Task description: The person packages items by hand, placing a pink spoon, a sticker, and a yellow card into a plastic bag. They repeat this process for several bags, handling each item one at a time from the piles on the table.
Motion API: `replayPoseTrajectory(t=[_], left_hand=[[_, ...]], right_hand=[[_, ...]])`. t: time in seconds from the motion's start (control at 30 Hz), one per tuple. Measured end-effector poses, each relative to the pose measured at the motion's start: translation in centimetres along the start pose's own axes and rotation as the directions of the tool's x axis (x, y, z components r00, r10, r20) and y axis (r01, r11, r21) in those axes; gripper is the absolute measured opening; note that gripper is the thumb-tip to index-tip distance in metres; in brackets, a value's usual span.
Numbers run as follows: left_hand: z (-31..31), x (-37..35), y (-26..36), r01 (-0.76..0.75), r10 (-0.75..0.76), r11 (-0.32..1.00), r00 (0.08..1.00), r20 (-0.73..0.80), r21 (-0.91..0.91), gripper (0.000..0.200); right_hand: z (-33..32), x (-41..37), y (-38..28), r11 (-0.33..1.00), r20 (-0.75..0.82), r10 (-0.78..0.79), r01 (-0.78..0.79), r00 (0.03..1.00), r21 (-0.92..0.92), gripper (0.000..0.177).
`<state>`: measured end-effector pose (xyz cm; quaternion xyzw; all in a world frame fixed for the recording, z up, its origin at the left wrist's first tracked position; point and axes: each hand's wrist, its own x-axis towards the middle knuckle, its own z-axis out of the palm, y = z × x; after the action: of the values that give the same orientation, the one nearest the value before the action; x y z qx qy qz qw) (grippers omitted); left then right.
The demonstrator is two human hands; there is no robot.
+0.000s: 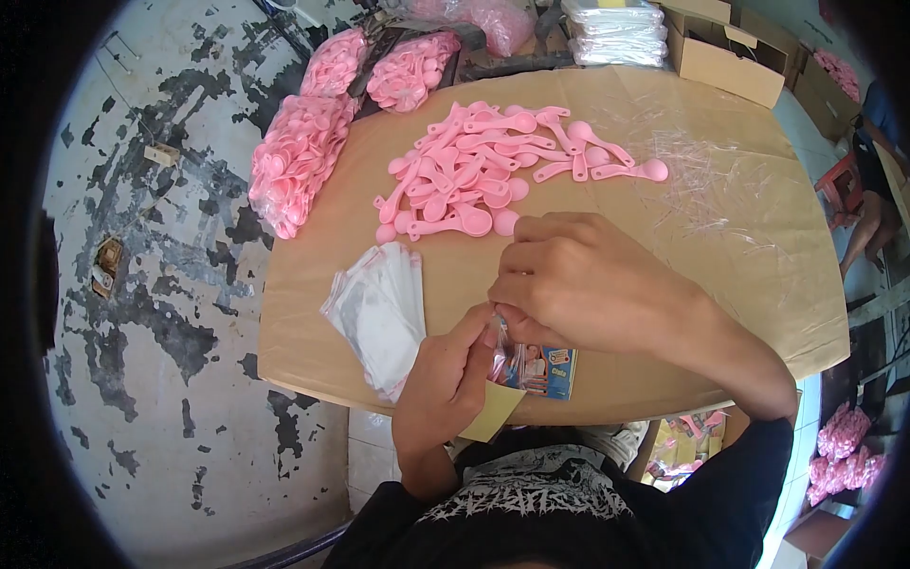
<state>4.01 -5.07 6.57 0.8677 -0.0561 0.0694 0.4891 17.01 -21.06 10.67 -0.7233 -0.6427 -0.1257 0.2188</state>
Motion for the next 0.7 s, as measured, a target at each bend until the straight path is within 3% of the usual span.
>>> replayPoseTrajectory(t=[0.23, 0.33, 0.43, 0.53, 0.63, 0.7], left_hand=[[-0.2, -0.6, -0.5, 0.011, -0.012, 1.0, 0.999, 0.035, 0.029, 0.038], [0.2, -1.0, -1.8, -0.049, 0.049, 0.999, 0.999, 0.018, 0.023, 0.045], [0.2, -1.3, -1.6, -0.039, 0.037, 0.998, 0.998, -0.044, -0.05, 0.039], [0.4, -1.3, -3.0, 0.104, -0.116, 0.901, 0.993, -0.002, -0.421, 0.038], [0.2, -1.2, -2.7, 0.027, -0.145, 0.572, 0.987, -0.069, -0.82, 0.038], [-0.3, -1.2, -2.9, 0.038, -0.151, 0.603, 0.986, -0.067, -0.797, 0.04]], right_hand=[[0.4, 0.1, 0.4, 0.996, 0.031, 0.02, -0.023, 0.999, 0.089, 0.014], [1.0, 0.4, 0.5, 0.991, 0.049, 0.043, -0.048, 0.998, 0.122, 0.015], [2.2, 0.6, 0.7, 0.954, -0.06, 0.158, -0.137, 0.986, 0.266, 0.018], [0.8, 1.0, 1.0, 0.888, -0.215, 0.315, -0.207, 0.924, 0.409, 0.016], [-3.3, -0.1, 2.3, 0.903, -0.273, 0.319, -0.204, 0.908, 0.378, 0.01], [-5.9, -1.5, 3.7, 0.879, -0.313, 0.347, -0.19, 0.884, 0.438, 0.007]])
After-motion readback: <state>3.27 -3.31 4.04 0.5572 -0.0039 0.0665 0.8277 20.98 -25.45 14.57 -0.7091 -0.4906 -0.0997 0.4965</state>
